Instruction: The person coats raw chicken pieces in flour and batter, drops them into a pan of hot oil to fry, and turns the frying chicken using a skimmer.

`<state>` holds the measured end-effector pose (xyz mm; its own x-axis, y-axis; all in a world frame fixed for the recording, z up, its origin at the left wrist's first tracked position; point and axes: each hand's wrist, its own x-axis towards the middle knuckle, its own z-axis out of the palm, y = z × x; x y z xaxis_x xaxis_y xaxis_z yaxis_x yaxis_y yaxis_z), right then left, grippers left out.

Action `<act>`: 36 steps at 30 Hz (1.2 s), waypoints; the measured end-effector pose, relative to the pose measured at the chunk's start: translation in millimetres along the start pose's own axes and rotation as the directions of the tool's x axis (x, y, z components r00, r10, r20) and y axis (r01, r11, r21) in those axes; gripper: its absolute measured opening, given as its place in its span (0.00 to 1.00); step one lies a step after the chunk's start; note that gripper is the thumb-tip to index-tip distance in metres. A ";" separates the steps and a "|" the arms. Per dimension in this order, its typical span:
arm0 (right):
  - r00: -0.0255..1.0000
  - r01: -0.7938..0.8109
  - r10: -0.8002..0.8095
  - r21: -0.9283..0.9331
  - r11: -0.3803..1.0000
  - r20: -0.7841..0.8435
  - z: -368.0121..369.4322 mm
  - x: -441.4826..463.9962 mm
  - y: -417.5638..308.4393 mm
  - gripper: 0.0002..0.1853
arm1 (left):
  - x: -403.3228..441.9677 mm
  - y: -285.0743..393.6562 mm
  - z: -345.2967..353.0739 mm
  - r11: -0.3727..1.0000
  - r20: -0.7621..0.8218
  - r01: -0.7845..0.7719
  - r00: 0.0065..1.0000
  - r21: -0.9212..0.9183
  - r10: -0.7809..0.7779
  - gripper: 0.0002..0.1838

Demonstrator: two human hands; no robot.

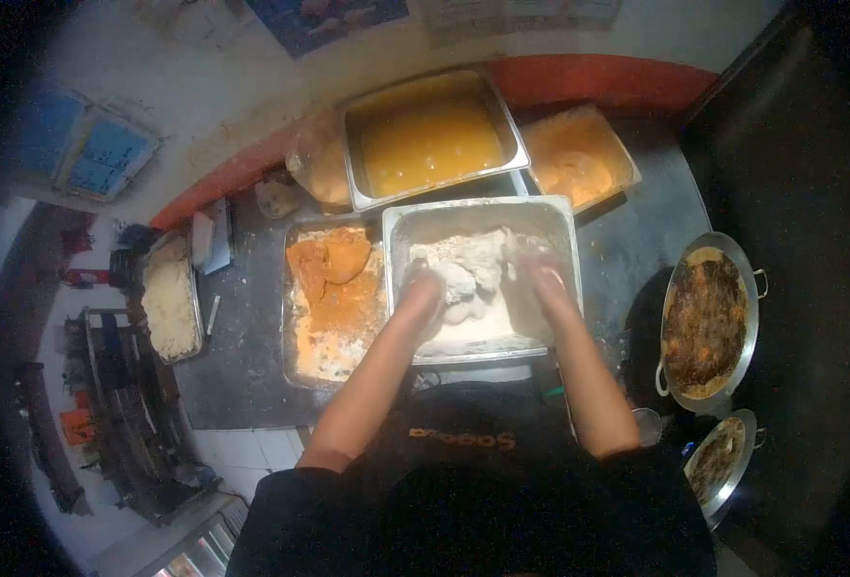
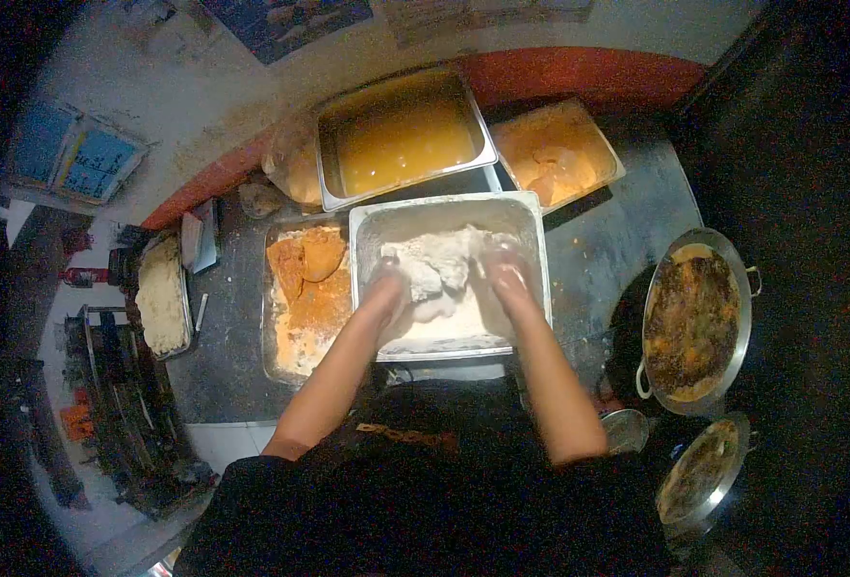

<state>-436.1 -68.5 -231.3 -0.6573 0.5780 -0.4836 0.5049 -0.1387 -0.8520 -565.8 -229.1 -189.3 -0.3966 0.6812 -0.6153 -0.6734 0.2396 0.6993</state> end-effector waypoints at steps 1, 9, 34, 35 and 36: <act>1.000 0.004 -0.004 0.001 1.000 -0.005 7.6 32.9 19.3 0.27 | 5.9 -4.1 -1.5 0.999 -0.050 -0.008 0.999 -0.042 0.006 0.19; 0.997 -0.013 0.004 0.119 0.993 0.075 55.8 46.7 2.2 0.26 | 64.4 -28.8 -6.2 0.982 -0.128 -0.027 0.992 -0.187 0.002 0.20; 0.996 0.030 0.003 -0.346 0.938 0.094 6.1 3.3 -1.2 0.20 | 22.8 2.5 -17.6 0.629 -0.054 0.038 0.999 0.776 0.006 0.19; 0.988 -0.089 0.107 -0.151 0.984 0.114 15.7 -8.9 -22.5 0.20 | 44.3 -28.6 -31.2 0.520 -0.045 -0.059 0.982 0.852 0.185 0.18; 0.966 -0.215 0.205 0.046 0.976 0.156 21.3 -18.2 -33.1 0.21 | 65.9 -55.0 -44.7 0.387 -0.014 -0.133 0.935 0.912 0.354 0.18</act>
<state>-452.7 -91.6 -198.5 -0.6184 0.4049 -0.6735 0.6081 -0.2962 -0.7365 -582.8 -228.3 -284.5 -0.6182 0.7121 -0.3328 0.3611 0.6334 0.6844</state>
